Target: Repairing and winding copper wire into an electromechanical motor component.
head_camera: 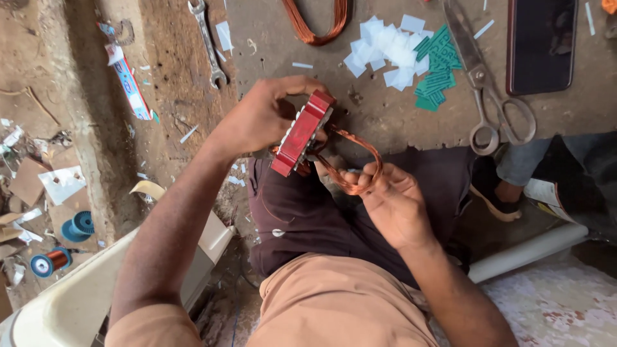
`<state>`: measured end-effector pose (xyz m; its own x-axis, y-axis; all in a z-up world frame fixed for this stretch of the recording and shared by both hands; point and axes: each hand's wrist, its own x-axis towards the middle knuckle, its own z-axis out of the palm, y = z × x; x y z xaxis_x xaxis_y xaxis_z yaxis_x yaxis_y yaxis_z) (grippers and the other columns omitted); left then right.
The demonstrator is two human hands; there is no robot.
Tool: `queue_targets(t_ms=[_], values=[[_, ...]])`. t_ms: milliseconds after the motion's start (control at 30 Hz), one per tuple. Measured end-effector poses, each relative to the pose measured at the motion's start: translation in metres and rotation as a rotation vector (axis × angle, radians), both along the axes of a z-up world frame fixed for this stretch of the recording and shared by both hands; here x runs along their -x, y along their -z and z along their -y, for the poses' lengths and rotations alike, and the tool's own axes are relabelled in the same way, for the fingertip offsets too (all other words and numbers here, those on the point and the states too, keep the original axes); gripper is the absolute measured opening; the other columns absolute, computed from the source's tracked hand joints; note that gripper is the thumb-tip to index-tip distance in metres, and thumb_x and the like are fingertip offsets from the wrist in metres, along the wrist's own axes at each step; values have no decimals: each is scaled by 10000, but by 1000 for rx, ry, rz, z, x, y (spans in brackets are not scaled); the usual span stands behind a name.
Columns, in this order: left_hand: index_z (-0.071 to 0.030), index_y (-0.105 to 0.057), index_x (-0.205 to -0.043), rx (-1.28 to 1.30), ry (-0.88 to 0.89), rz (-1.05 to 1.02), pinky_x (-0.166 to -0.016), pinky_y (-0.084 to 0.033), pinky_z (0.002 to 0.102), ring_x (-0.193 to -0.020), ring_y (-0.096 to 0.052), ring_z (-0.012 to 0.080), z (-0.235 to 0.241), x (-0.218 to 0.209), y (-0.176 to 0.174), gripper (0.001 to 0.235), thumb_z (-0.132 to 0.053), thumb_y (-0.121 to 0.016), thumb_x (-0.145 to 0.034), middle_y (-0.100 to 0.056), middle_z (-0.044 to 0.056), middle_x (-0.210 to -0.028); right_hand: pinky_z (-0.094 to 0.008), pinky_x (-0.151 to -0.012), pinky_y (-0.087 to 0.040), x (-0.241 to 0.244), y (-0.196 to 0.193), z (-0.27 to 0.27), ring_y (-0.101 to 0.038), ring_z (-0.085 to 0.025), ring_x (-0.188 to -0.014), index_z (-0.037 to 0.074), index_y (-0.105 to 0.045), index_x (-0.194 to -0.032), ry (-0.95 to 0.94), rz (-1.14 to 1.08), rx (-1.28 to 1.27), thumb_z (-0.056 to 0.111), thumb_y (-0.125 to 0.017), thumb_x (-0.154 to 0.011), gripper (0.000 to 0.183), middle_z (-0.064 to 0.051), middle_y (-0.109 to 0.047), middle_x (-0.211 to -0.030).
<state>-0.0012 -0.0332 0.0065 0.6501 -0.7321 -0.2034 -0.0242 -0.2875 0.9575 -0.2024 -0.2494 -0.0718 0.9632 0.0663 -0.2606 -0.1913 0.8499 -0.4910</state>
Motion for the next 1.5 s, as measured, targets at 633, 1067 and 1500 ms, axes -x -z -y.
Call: queue_targets(t_ms=[633,1067,1500], values=[[-34,-718,-1276,39,-582,247,-851,-584,248,-965,-689,61,-12,56,22,431,-148,-872,-890,-787,61,-1096,-557,-1099,-485,-6,-56,-11,-631,-389,-1266,-138,-520,-1416,-52,-82,344,101,-523,-1074,417,-300,-624,-1377],[-40,-693,-1259,-13,-335,325,-840,-620,302,-985,-764,151,-9,31,0,463,-115,-862,-834,-783,99,-1109,-493,-1288,-360,-71,-39,-23,-407,-278,-1552,9,-512,-1437,103,51,-164,147,-525,-1107,358,-159,-514,-1549],[-44,-730,-1194,44,90,263,-812,-625,306,-965,-773,164,2,-6,17,431,-5,-817,-773,-785,95,-1128,-416,-758,-543,-89,-49,-4,-662,-320,-861,21,-721,-972,-395,1063,1585,0,-678,-825,155,-115,-699,-932]])
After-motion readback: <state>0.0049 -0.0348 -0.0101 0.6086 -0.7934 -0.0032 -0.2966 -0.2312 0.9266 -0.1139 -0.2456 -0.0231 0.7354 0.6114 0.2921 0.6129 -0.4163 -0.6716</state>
